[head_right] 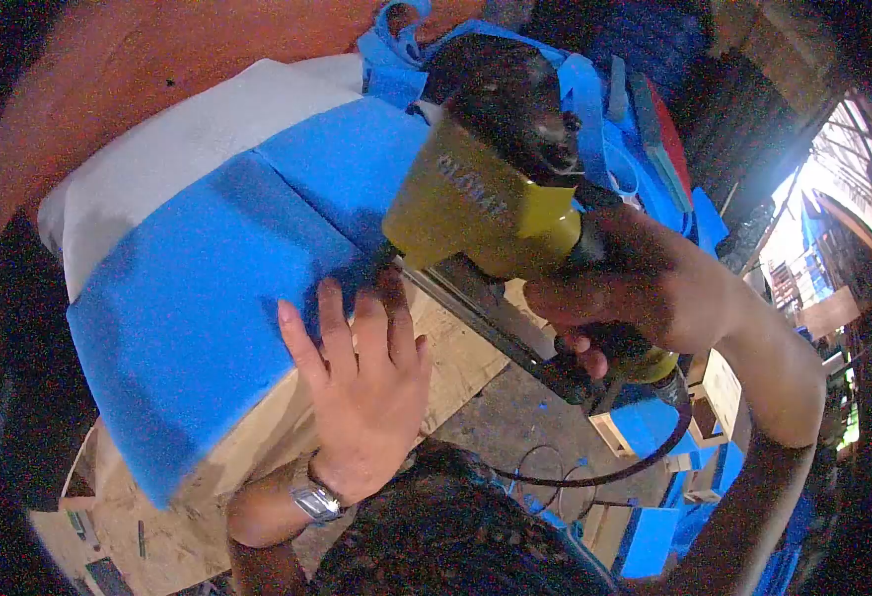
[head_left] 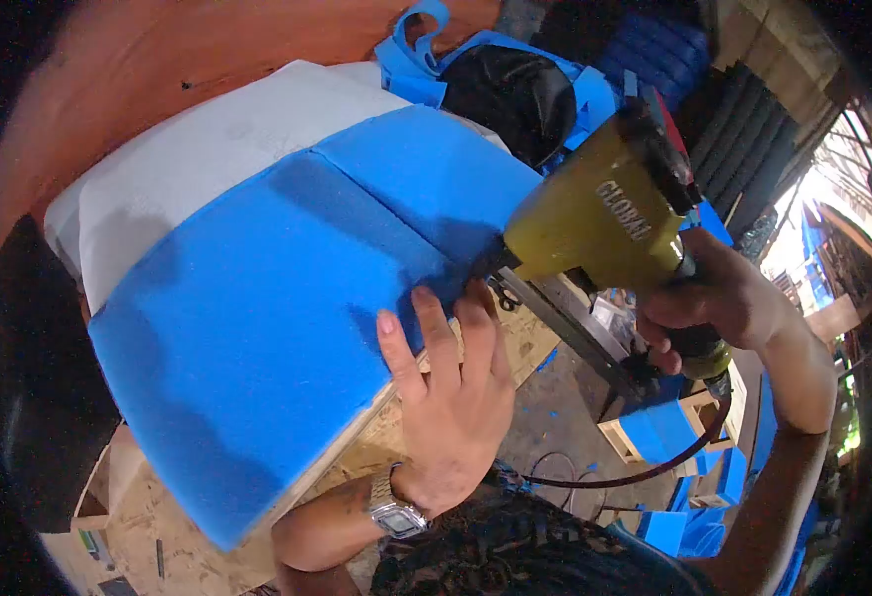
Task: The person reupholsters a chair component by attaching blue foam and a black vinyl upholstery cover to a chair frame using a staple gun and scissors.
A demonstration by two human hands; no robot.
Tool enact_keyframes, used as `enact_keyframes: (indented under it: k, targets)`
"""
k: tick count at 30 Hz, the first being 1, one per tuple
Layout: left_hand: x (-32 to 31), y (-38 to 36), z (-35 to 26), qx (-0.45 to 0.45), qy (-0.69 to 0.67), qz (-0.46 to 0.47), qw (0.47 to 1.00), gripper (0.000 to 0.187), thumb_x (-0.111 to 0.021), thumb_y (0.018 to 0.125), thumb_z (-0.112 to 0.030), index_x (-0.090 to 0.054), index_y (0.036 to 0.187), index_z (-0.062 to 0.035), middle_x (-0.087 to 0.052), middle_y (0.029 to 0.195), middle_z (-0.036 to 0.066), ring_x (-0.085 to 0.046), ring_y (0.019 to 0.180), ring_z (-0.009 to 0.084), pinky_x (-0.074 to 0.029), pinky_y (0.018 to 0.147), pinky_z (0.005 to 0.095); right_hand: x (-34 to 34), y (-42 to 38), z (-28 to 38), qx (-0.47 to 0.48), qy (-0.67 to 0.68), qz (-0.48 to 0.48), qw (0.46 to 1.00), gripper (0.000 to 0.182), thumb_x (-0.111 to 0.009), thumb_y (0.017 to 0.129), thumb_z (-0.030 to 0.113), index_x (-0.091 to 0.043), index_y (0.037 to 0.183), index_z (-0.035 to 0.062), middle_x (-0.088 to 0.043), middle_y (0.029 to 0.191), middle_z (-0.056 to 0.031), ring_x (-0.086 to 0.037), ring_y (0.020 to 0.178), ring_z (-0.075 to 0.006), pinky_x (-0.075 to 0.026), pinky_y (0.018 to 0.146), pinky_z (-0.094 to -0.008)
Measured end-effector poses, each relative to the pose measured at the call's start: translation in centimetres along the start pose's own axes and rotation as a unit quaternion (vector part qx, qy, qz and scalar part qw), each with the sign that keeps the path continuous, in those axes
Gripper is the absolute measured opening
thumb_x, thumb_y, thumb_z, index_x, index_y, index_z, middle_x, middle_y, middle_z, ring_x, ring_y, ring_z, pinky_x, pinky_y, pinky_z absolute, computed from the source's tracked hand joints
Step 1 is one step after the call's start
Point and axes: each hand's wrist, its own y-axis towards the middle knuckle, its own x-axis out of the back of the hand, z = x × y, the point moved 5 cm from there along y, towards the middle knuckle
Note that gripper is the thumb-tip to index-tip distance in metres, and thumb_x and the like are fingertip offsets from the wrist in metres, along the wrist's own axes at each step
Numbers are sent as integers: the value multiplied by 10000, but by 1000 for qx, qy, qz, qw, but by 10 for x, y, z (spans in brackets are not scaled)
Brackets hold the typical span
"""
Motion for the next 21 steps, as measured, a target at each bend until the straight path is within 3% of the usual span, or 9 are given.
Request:
enact_keyframes:
  k: [2, 10, 11, 14, 17, 21]
  targets:
    - [-1, -1, 0, -6, -4, 22, 1000, 454, -628, 652, -262, -579, 1025, -7, -462, 1012, 120, -394, 1093, 338, -186, 991, 610, -3, 2, 3, -20, -34, 18, 999, 216, -609, 807, 191, -524, 872, 4, -544, 605, -52, -538, 483, -130, -437, 458, -251]
    - [-1, -1, 0, -15, -13, 29, 999, 454, -642, 647, -292, -587, 1005, -18, -456, 1050, 118, -380, 1107, 339, -176, 997, 600, 1, 14, 9, 13, -75, 63, 995, 248, -596, 813, 241, -554, 854, -1, -542, 596, -68, -550, 490, -134, -434, 445, -262]
    - [-1, -1, 0, -16, -16, 35, 999, 460, -645, 646, -297, -586, 1009, -21, -454, 1057, 117, -378, 1109, 339, -176, 998, 598, 1, 16, 9, -18, -73, 62, 995, 252, -590, 815, 241, -556, 865, -4, -540, 596, -70, -553, 494, -136, -437, 445, -264]
    - [5, 0, 1, -16, -46, 21, 999, 327, -534, 703, -138, -599, 985, 15, -465, 1020, 121, -438, 1075, 351, -256, 972, 579, -1, 18, 14, -74, -77, 61, 992, 264, -577, 821, 241, -560, 892, -12, -536, 593, -74, -555, 500, -142, -441, 442, -270]
    - [3, -1, 1, -16, -50, 19, 998, 321, -542, 712, -157, -602, 977, 14, -469, 1020, 128, -434, 1080, 366, -252, 973, 581, 3, 20, 14, -67, -77, 73, 992, 262, -583, 817, 232, -558, 906, -13, -535, 593, -75, -552, 504, -147, -442, 442, -274]
    - [0, -4, 2, -29, -72, 41, 996, 475, -670, 639, -292, -579, 1027, -34, -424, 1088, 150, -357, 1125, 358, -180, 992, 590, 9, 17, 9, -69, 3, 73, 995, 227, -613, 796, 185, -559, 906, -6, -544, 637, -87, -556, 527, -152, -446, 449, -282]
